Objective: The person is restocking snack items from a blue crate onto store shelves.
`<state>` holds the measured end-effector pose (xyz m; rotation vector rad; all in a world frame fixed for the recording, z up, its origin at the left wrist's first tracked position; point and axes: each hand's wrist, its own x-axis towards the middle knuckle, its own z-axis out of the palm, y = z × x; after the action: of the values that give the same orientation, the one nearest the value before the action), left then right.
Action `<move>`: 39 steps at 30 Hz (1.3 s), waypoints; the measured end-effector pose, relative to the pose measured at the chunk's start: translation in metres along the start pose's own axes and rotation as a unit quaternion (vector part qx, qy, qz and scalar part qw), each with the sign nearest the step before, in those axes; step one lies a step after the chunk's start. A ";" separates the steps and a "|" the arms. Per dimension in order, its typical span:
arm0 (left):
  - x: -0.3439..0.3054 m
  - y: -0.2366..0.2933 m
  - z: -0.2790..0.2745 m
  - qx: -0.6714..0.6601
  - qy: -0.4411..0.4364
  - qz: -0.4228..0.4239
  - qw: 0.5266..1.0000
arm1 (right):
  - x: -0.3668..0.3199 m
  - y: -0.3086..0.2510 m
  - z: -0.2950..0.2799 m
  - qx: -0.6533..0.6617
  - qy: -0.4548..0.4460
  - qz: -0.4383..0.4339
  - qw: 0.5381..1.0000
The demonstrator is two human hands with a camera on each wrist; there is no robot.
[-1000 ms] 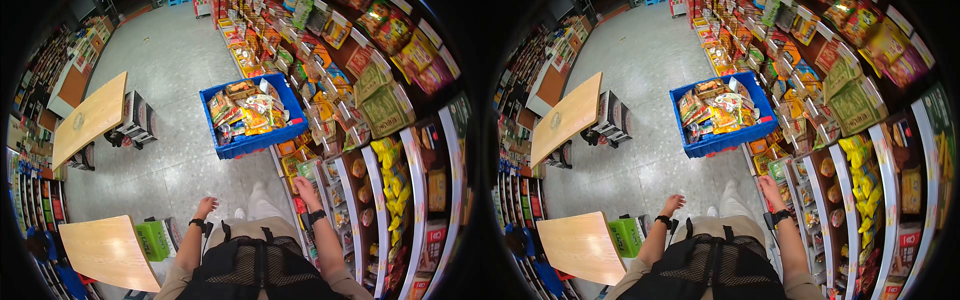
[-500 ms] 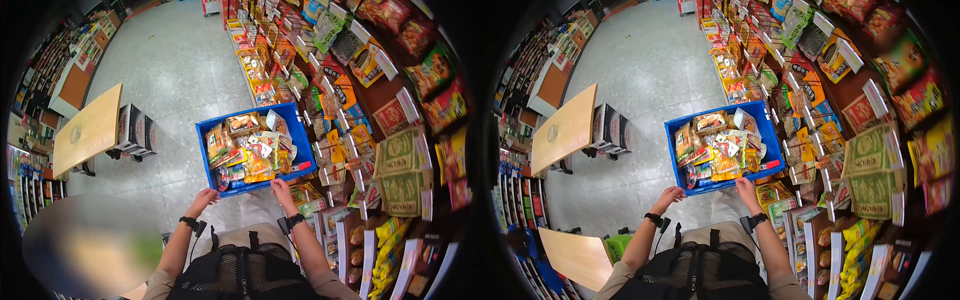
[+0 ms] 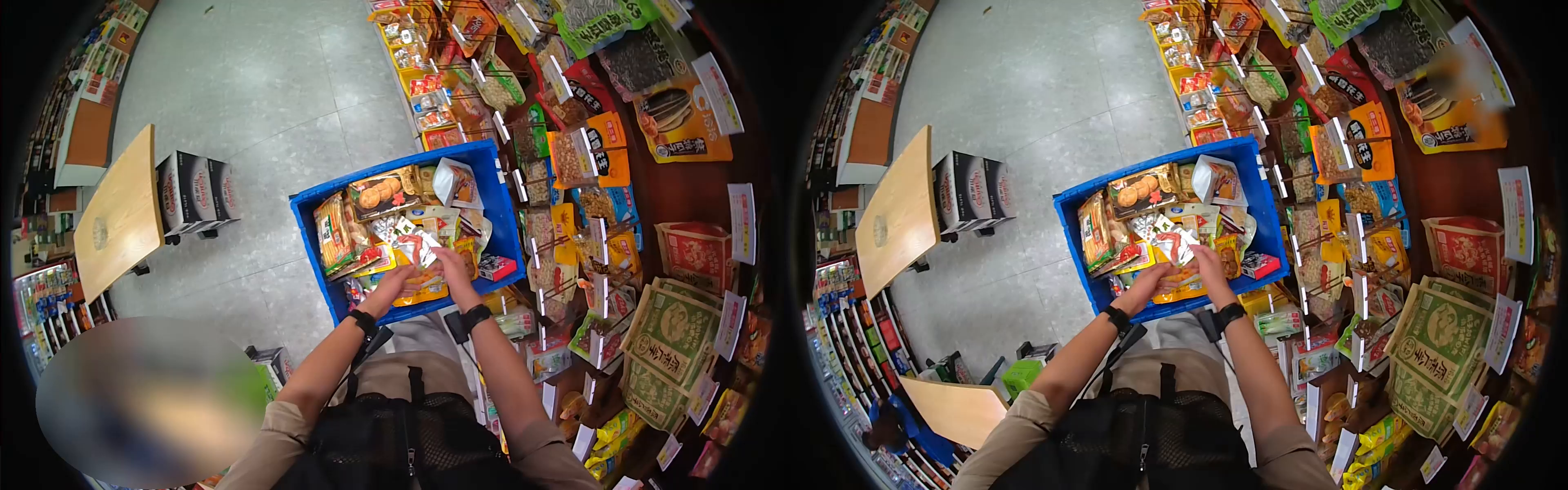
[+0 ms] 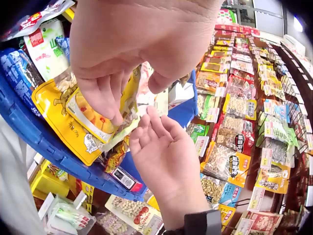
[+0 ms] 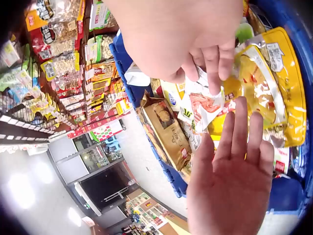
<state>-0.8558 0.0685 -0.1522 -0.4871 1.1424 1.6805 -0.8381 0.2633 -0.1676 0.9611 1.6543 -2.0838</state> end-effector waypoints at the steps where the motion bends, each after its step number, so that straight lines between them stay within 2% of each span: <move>1: -0.009 -0.001 -0.002 -0.015 -0.002 -0.007 1.000 | -0.011 0.006 0.007 -0.002 0.007 0.005 1.000; 5: -0.028 -0.007 -0.021 -0.058 -0.029 0.002 0.998 | -0.056 0.019 0.025 -0.025 0.027 -0.021 0.999; 6: -0.034 -0.005 -0.028 -0.054 -0.037 0.000 0.998 | -0.069 0.021 0.036 -0.046 0.046 -0.055 0.996; 8: -0.046 0.001 -0.036 -0.187 -0.040 -0.023 0.981 | -0.098 0.018 0.049 -0.083 0.071 -0.106 0.988; 9: -0.057 0.007 -0.035 -0.173 -0.054 -0.028 0.983 | -0.116 0.012 0.059 -0.076 0.089 -0.114 0.987; 11: -0.079 0.020 -0.028 -0.039 -0.085 0.010 0.996 | -0.149 0.011 0.076 -0.051 0.111 -0.128 0.984; 12: -0.082 0.019 -0.030 0.064 -0.069 0.036 0.995 | -0.160 0.017 0.081 0.001 0.103 -0.161 0.982; 13: -0.089 0.028 -0.030 0.101 -0.087 0.072 0.988 | -0.169 0.007 0.095 0.009 0.123 -0.173 0.977; 15: -0.130 0.047 -0.021 0.114 -0.156 0.117 0.974 | -0.212 -0.003 0.124 0.094 0.130 -0.206 0.965; 18: -0.174 0.075 -0.012 0.180 -0.197 0.111 0.957 | -0.263 -0.021 0.149 0.097 0.148 -0.220 0.959; 20: -0.198 0.080 -0.004 0.207 -0.225 0.098 0.947 | -0.293 -0.029 0.154 0.092 0.135 -0.231 0.959; 21: -0.209 0.080 0.002 0.229 -0.223 0.107 0.942 | -0.309 -0.031 0.154 0.111 0.155 -0.241 0.952; 23: -0.229 0.078 0.016 0.272 -0.240 0.111 0.925 | -0.342 -0.035 0.150 0.043 0.162 -0.254 0.952; 24: -0.239 0.074 0.025 0.298 -0.248 0.111 0.915 | -0.358 -0.033 0.147 0.072 0.182 -0.259 0.946; 27: -0.264 0.042 0.065 0.367 -0.294 0.120 0.874 | -0.401 0.002 0.114 0.042 0.208 -0.308 0.927; 29: -0.277 0.021 0.098 0.404 -0.346 0.123 0.838 | -0.435 0.014 0.097 0.070 0.268 -0.329 0.903; 31: -0.285 -0.010 0.131 0.435 -0.389 0.109 0.805 | -0.470 0.041 0.073 0.013 0.242 -0.300 0.923; 32: -0.300 -0.033 0.149 0.404 -0.390 0.110 0.820 | -0.490 0.052 0.064 0.014 0.264 -0.302 0.916; 33: -0.297 -0.052 0.160 0.412 -0.402 0.109 0.811 | -0.508 0.067 0.053 0.019 0.278 -0.308 0.910; 35: -0.281 -0.091 0.179 0.489 -0.452 0.109 0.738 | -0.544 0.101 0.033 0.019 0.293 -0.301 0.907; 39: -0.324 -0.190 0.248 0.497 -0.452 0.048 0.739 | -0.625 0.165 -0.006 0.110 0.334 -0.297 0.888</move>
<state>-0.5045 0.1259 0.1232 0.9937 1.0858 0.8956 -0.2806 0.1211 0.1278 1.5296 2.3144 -2.5486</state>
